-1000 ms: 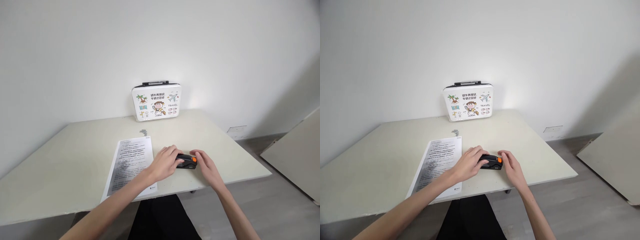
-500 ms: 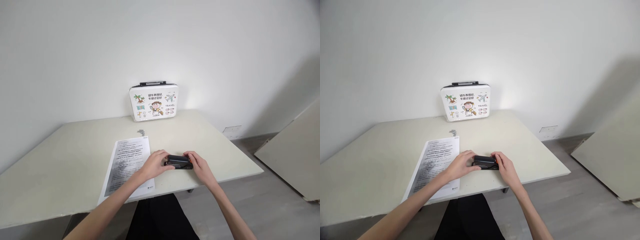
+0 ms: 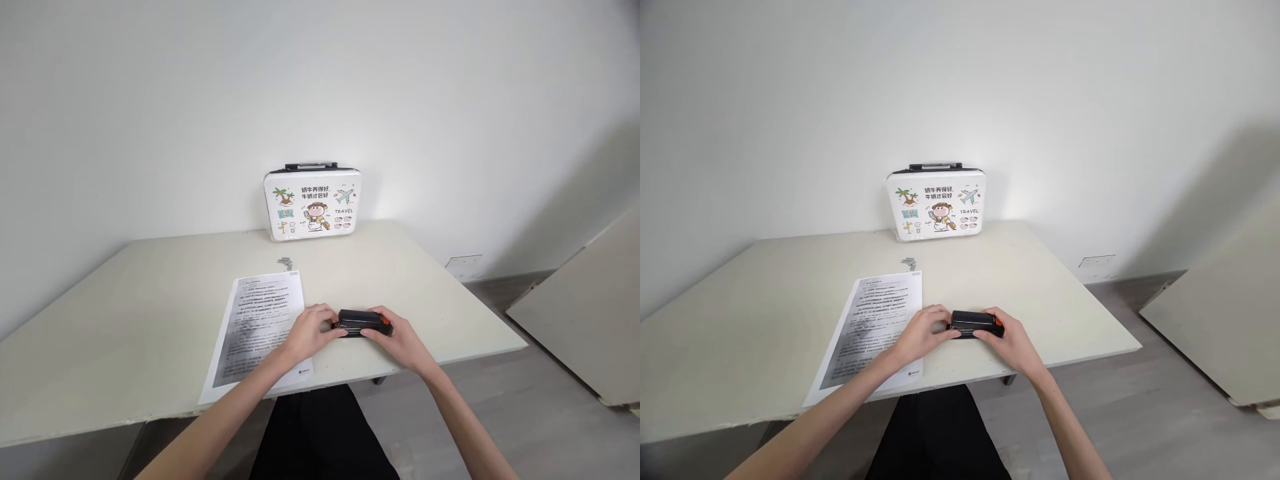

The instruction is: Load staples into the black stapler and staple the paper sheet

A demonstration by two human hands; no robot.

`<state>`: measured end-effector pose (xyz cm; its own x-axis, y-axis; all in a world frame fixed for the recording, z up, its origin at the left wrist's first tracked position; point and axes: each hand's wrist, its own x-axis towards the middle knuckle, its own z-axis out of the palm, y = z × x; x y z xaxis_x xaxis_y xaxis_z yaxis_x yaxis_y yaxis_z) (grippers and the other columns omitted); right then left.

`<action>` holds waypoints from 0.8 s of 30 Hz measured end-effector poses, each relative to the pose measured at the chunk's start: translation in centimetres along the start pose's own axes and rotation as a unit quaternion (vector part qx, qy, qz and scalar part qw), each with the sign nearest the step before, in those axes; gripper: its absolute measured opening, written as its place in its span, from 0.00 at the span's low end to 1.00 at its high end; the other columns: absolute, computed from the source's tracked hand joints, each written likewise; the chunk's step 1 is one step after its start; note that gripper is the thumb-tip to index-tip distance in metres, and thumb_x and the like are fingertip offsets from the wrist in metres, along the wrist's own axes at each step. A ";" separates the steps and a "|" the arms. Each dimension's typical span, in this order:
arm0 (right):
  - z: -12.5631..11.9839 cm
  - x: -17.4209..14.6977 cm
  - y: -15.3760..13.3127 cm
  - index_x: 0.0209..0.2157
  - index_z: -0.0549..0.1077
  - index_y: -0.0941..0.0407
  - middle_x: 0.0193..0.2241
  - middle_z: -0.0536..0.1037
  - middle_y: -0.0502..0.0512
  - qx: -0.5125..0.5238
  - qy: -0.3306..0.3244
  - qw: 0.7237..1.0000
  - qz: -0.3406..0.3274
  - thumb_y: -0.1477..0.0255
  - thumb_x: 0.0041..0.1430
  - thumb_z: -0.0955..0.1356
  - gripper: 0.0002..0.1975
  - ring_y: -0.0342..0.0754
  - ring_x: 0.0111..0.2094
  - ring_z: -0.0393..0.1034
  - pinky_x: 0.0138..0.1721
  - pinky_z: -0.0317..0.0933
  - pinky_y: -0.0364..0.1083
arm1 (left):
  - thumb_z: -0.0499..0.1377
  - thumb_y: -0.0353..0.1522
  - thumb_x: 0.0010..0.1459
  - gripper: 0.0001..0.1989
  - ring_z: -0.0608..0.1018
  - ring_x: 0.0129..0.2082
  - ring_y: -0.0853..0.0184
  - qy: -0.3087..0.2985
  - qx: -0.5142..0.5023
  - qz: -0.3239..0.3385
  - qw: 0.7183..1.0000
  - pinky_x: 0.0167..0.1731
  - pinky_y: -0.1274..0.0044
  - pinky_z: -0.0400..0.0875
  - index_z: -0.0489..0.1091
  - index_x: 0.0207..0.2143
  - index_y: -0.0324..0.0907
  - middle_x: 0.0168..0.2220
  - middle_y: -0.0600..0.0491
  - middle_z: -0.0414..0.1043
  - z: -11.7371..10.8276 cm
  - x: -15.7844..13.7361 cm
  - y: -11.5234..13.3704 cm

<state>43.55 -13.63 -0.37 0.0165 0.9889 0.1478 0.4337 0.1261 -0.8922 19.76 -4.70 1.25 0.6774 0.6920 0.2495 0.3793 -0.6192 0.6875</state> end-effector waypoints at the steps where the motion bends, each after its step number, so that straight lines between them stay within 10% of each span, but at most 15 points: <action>1: -0.1 0.0 0.0 0.47 0.75 0.50 0.46 0.82 0.53 0.001 -0.003 1.000 -0.001 0.55 0.63 0.71 0.17 0.55 0.48 0.76 0.49 0.69 0.50 | 0.65 0.47 0.64 0.16 0.78 0.40 0.61 0.001 -0.002 0.001 1.000 0.42 0.71 0.71 0.76 0.35 0.44 0.39 0.51 0.78 0.1 0.0 -0.1; 24: -0.3 -0.2 0.0 0.49 0.75 0.49 0.49 0.82 0.53 0.000 -0.006 1.000 0.019 0.54 0.63 0.72 0.18 0.56 0.51 0.76 0.53 0.69 0.52 | 0.66 0.44 0.64 0.11 0.80 0.42 0.61 -0.023 0.074 -0.001 0.997 0.45 0.71 0.71 0.79 0.40 0.47 0.42 0.53 0.80 -4.0 -1.9 -0.6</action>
<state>43.81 -13.88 -0.32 0.0228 0.9937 0.1094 0.4328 0.0888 -0.8971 15.69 -4.13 3.09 0.7032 0.6782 0.2136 0.4676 -0.6674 0.5796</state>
